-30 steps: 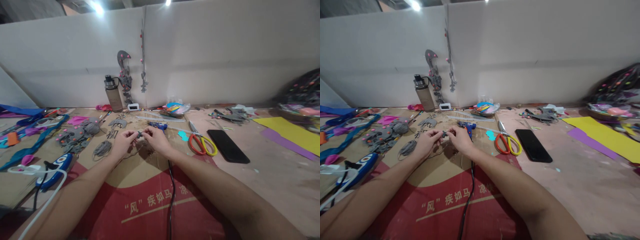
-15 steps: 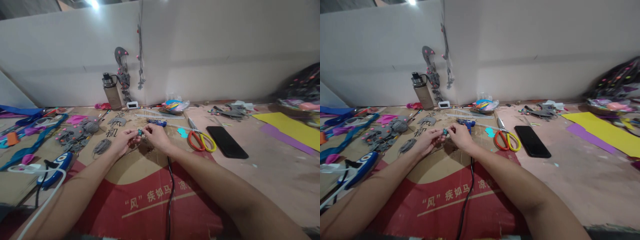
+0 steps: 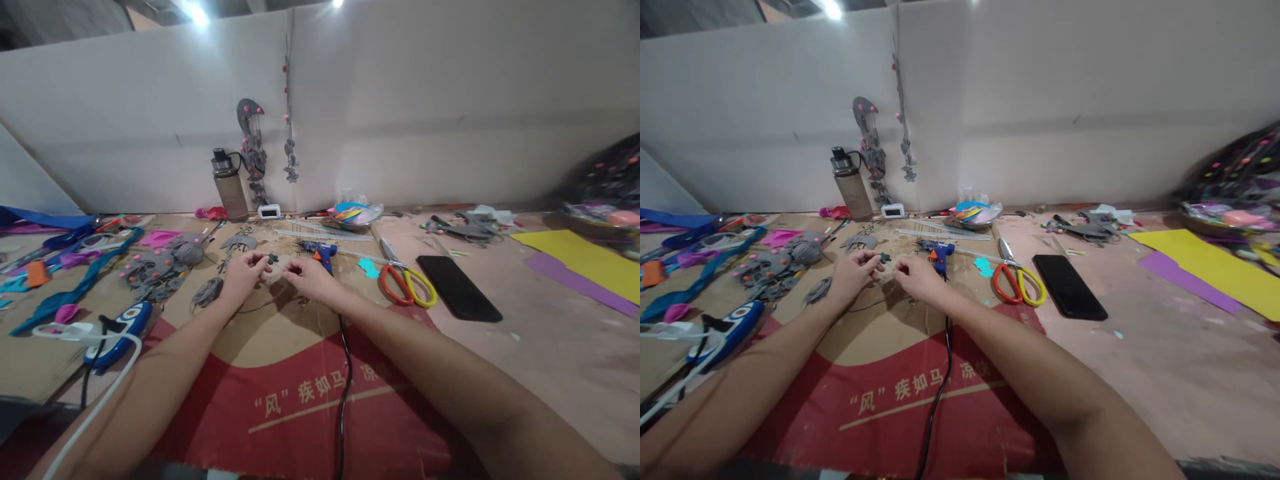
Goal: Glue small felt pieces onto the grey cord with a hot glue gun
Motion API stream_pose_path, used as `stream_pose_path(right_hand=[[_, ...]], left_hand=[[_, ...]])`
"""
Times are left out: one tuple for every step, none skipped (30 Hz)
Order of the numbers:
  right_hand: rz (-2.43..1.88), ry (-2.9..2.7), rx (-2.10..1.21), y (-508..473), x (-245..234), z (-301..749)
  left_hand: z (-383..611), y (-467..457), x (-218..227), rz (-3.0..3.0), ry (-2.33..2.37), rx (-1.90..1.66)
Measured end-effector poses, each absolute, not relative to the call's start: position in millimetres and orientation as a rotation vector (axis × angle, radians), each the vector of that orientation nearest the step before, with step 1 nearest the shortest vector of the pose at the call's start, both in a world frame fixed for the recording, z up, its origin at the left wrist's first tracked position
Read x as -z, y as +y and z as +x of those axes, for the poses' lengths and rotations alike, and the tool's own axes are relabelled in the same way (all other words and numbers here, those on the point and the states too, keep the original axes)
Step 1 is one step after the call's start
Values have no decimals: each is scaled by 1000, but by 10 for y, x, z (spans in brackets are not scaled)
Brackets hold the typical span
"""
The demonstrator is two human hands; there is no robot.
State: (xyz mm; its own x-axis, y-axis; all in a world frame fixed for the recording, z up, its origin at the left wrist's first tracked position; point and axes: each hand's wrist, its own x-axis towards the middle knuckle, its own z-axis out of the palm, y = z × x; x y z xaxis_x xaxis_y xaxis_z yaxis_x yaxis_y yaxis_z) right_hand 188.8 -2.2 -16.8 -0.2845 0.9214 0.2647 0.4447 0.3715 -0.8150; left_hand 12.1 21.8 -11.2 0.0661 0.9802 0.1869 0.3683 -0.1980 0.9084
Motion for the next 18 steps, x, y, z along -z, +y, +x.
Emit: stream_pose_path(right_hand=[[-1164, -1827, -859, -18, 146, 1885], [-1126, -1759, -939, -19, 117, 1883], [-1069, -1679, -1042, -25, 83, 1883], [-989, -1593, -1154, -38, 44, 1885], [-889, -1508, -1261, -57, -1, 1890], [-781, -1431, -1361, -80, -49, 1899], [-682, -1364, -1451, -107, -101, 1913], [-601, -1311, -1530, -135, -155, 1932], [-543, -1279, -1604, -163, -211, 1957], [-504, -1264, -1669, -190, -268, 1988], [-483, -1267, -1718, -215, -325, 2023], [-474, -1286, -1750, -239, -380, 2062], [-473, -1316, -1762, -261, -435, 2103], [-474, -1350, -1763, -283, -487, 2143], [-478, -1387, -1759, -303, -537, 2181], [-487, -1429, -1756, -325, -582, 2215], [-501, -1479, -1755, -346, -622, 2242], [-520, -1546, -1758, -368, -656, 2261]], left_hand=[[97, 247, 120, 1658, 1365, -1158], [70, 283, 134, 1646, 1355, -1183], [42, 324, 152, 1617, 1327, -1219], [15, 366, 171, 1577, 1306, -1269], [-12, 409, 186, 1530, 1284, -1294], [-37, 448, 196, 1455, 1264, -1339], [-59, 482, 195, 1370, 1228, -1378], [-80, 509, 183, 1292, 1192, -1430], [-99, 529, 160, 1232, 1156, -1465], [-118, 542, 125, 1166, 1126, -1524], [-137, 550, 84, 1098, 1100, -1585], [-157, 553, 39, 1055, 1067, -1621], [-178, 555, -4, 1025, 1044, -1651], [-199, 557, -41, 1007, 1026, -1674], [-220, 560, -68, 988, 1019, -1701], [-239, 565, -84, 961, 1023, -1724], [-256, 572, -89, 939, 1025, -1741], [-269, 579, -84, 920, 1025, -1754]])
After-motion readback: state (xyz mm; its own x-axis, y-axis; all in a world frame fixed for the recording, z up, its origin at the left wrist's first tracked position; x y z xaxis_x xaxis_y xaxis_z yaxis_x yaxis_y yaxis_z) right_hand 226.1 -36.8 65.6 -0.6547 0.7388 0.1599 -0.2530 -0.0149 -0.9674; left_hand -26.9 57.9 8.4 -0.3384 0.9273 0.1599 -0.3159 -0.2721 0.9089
